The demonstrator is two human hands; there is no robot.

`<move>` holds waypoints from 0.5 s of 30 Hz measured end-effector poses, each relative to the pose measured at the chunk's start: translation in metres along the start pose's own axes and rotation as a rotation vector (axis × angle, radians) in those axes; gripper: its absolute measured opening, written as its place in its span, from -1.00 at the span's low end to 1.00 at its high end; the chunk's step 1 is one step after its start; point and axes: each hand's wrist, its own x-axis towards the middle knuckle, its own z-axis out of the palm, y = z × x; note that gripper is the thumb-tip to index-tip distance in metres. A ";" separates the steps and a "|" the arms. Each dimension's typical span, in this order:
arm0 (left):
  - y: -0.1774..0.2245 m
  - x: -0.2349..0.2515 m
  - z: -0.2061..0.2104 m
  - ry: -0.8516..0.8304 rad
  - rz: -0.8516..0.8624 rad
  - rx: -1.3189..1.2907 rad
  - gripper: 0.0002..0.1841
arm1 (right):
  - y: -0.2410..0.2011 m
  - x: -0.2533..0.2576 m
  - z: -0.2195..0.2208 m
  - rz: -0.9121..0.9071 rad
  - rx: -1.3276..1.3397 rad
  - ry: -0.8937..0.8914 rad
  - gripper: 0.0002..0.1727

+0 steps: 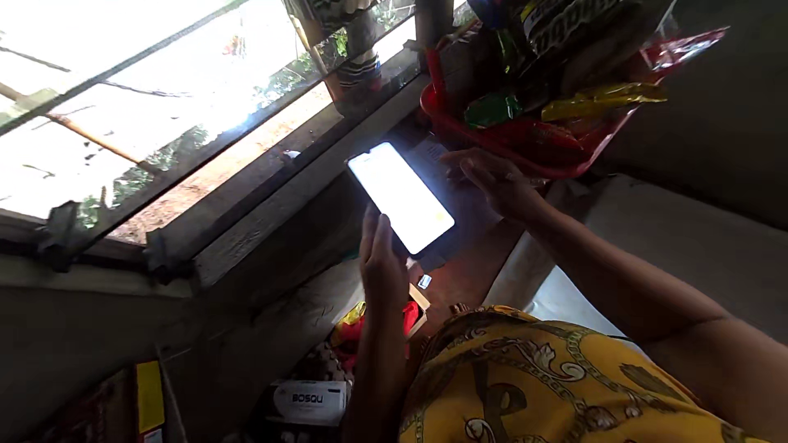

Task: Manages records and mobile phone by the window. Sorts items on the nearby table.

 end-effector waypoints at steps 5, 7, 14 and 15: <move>0.012 -0.023 -0.031 0.110 0.092 -0.065 -0.53 | 0.003 0.018 0.007 0.066 -0.088 -0.005 -0.77; 0.006 -0.029 -0.031 0.111 0.065 -0.090 -0.53 | 0.000 0.018 0.010 0.117 -0.110 0.007 -0.84; -0.027 -0.031 -0.014 0.109 -0.035 -0.140 -0.55 | 0.016 0.010 0.015 0.005 0.022 0.145 -0.68; -0.029 -0.030 -0.012 0.113 -0.038 -0.154 -0.55 | 0.020 0.013 0.017 -0.024 0.008 0.157 -0.69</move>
